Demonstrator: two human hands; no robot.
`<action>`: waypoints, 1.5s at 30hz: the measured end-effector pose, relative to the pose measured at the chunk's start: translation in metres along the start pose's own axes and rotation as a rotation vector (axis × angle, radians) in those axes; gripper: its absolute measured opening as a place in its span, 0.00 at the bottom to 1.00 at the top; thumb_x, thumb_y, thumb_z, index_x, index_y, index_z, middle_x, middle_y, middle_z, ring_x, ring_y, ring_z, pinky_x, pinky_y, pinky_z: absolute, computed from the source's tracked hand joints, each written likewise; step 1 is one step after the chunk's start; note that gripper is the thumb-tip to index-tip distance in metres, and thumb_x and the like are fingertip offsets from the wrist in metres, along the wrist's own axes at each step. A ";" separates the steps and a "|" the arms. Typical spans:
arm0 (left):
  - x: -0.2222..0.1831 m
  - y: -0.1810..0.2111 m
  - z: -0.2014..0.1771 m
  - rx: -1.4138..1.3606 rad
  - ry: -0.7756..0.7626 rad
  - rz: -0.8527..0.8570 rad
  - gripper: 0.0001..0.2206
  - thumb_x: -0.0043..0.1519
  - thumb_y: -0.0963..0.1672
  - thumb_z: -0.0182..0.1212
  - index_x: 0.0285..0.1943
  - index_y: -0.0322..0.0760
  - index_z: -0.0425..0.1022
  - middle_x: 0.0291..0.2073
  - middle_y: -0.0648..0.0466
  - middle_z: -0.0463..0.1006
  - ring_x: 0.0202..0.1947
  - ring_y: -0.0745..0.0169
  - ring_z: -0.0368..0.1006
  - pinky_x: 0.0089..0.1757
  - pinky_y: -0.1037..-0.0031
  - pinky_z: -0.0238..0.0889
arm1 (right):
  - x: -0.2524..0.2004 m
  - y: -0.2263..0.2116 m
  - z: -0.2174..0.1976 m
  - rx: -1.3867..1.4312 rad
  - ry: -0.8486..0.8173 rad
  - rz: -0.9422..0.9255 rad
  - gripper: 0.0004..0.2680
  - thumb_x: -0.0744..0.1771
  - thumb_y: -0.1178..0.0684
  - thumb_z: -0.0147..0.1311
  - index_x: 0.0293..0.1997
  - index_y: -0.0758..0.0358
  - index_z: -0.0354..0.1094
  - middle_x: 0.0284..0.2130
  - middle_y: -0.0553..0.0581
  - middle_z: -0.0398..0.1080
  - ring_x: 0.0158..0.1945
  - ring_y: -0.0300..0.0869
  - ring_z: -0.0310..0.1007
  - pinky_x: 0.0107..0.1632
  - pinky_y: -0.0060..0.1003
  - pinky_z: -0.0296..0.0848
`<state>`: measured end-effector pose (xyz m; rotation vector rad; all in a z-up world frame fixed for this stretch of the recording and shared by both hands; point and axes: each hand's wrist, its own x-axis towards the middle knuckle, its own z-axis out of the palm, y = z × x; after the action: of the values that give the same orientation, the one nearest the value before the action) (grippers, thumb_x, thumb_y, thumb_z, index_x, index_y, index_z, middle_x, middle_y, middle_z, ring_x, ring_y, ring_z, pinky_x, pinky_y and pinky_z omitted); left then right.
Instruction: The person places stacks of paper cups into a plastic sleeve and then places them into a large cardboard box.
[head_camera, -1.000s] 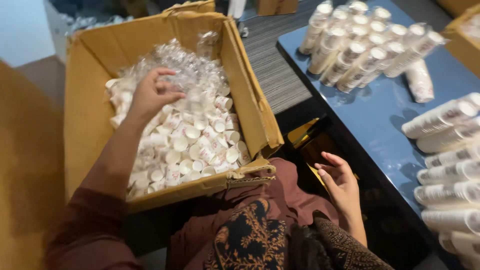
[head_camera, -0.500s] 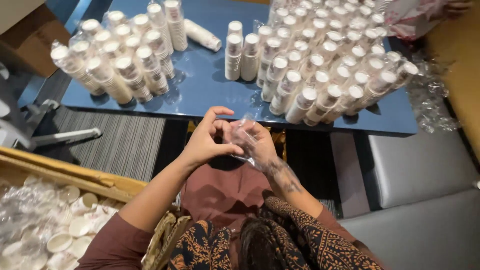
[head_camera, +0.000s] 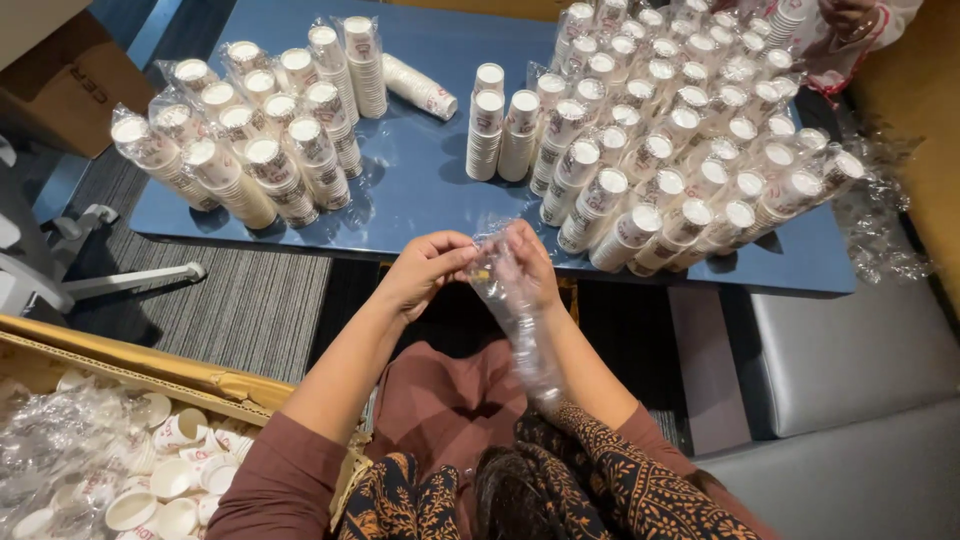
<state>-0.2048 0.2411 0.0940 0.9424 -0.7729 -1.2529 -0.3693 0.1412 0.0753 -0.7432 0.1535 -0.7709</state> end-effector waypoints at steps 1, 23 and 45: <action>0.001 -0.002 -0.002 -0.002 0.004 -0.001 0.06 0.64 0.40 0.63 0.46 0.31 0.78 0.35 0.56 0.81 0.34 0.74 0.73 0.38 0.80 0.66 | 0.002 0.005 -0.003 0.001 0.000 0.005 0.09 0.68 0.50 0.58 0.45 0.61 0.63 0.37 0.52 0.71 0.40 0.37 0.74 0.46 0.32 0.76; 0.232 0.053 -0.048 0.340 0.283 0.010 0.08 0.60 0.47 0.63 0.45 0.45 0.80 0.29 0.64 0.77 0.29 0.76 0.71 0.33 0.79 0.65 | 0.191 0.002 -0.012 -0.408 0.432 -0.396 0.08 0.72 0.52 0.48 0.52 0.65 0.64 0.39 0.55 0.72 0.37 0.37 0.74 0.37 0.32 0.77; 0.217 0.035 -0.061 0.137 0.194 -0.042 0.04 0.60 0.42 0.65 0.40 0.37 0.80 0.32 0.53 0.81 0.33 0.60 0.77 0.38 0.70 0.72 | 0.166 0.025 -0.036 -0.361 0.489 -0.319 0.08 0.71 0.51 0.53 0.50 0.64 0.70 0.36 0.53 0.73 0.36 0.36 0.73 0.39 0.30 0.70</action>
<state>-0.0992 0.0385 0.0954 1.1780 -0.6945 -1.1354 -0.2487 0.0205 0.0547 -0.9203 0.6399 -1.2435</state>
